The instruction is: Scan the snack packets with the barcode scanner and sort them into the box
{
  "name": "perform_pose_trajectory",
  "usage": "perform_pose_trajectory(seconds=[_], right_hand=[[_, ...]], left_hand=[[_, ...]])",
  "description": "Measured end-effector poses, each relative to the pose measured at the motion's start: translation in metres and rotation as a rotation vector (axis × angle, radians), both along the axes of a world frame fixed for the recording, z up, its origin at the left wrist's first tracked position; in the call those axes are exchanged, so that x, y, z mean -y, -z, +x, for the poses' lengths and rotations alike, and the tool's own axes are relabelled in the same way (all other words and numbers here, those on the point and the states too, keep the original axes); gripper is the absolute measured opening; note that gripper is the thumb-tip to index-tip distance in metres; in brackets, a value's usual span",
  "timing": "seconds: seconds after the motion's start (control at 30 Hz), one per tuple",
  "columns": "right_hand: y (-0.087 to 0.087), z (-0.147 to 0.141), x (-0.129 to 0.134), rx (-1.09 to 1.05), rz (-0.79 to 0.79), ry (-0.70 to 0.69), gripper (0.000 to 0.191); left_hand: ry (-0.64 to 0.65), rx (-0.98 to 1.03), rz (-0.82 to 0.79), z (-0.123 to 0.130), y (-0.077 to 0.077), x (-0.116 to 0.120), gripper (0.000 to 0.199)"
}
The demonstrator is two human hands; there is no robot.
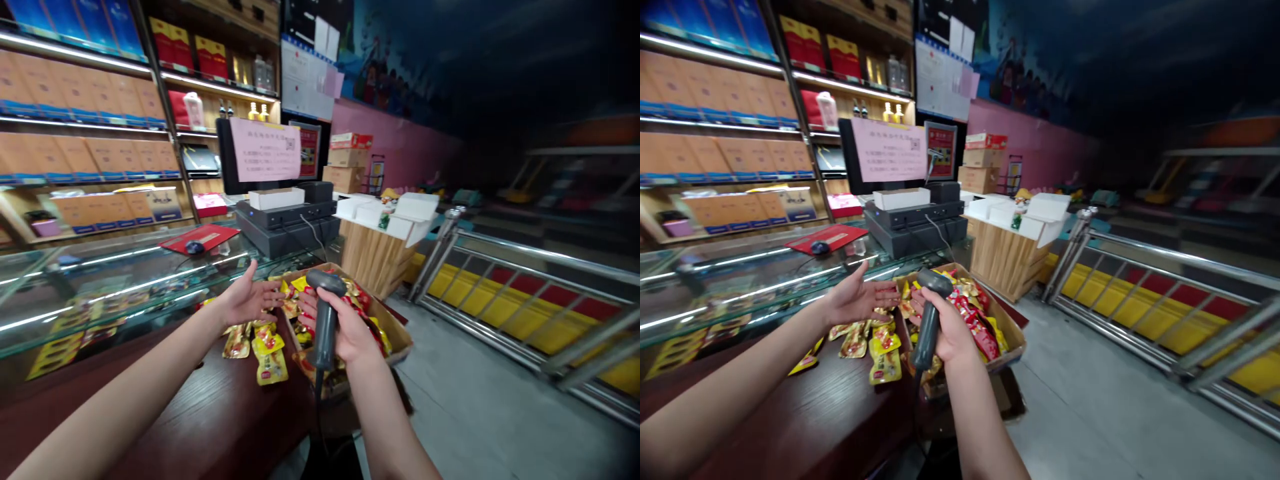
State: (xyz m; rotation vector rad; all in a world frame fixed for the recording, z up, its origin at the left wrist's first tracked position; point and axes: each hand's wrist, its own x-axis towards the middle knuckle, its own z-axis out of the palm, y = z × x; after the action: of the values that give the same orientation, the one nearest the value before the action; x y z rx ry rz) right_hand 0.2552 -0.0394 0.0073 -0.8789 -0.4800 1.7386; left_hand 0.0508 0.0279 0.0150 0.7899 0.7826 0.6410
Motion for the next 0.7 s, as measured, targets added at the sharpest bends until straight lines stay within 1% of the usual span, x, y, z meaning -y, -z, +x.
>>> perform_pose_trajectory(seconds=[0.1,0.23,0.3,0.37,0.47,0.57,0.63,0.7], right_hand=[[0.015,-0.046,-0.01,0.003,-0.029,-0.139,0.017],[0.04,-0.109,-0.023,0.029,-0.081,-0.319,0.016],[0.053,-0.137,-0.029,0.045,-0.11,-0.391,0.015],[0.065,-0.162,-0.035,0.076,-0.143,-0.455,0.015],[0.082,-0.192,-0.044,0.147,-0.175,-0.517,0.018],[0.098,-0.213,-0.052,0.212,-0.195,-0.545,0.023],[0.106,-0.222,-0.055,0.218,-0.203,-0.552,0.024],[0.112,-0.228,-0.057,0.17,-0.213,-0.558,0.02]], left_hand=[[-0.058,0.044,-0.096,-0.056,0.01,0.012,0.076],[-0.235,0.058,-0.112,-0.131,0.03,0.033,0.071],[-0.34,0.034,-0.119,-0.162,0.042,0.043,0.07],[-0.454,-0.006,-0.121,-0.188,0.054,0.053,0.068],[-0.639,-0.1,-0.131,-0.217,0.075,0.064,0.062],[-0.831,-0.249,-0.148,-0.236,0.098,0.07,0.051],[-0.893,-0.309,-0.176,-0.242,0.113,0.071,0.046],[-0.894,-0.294,-0.211,-0.243,0.126,0.071,0.044]])
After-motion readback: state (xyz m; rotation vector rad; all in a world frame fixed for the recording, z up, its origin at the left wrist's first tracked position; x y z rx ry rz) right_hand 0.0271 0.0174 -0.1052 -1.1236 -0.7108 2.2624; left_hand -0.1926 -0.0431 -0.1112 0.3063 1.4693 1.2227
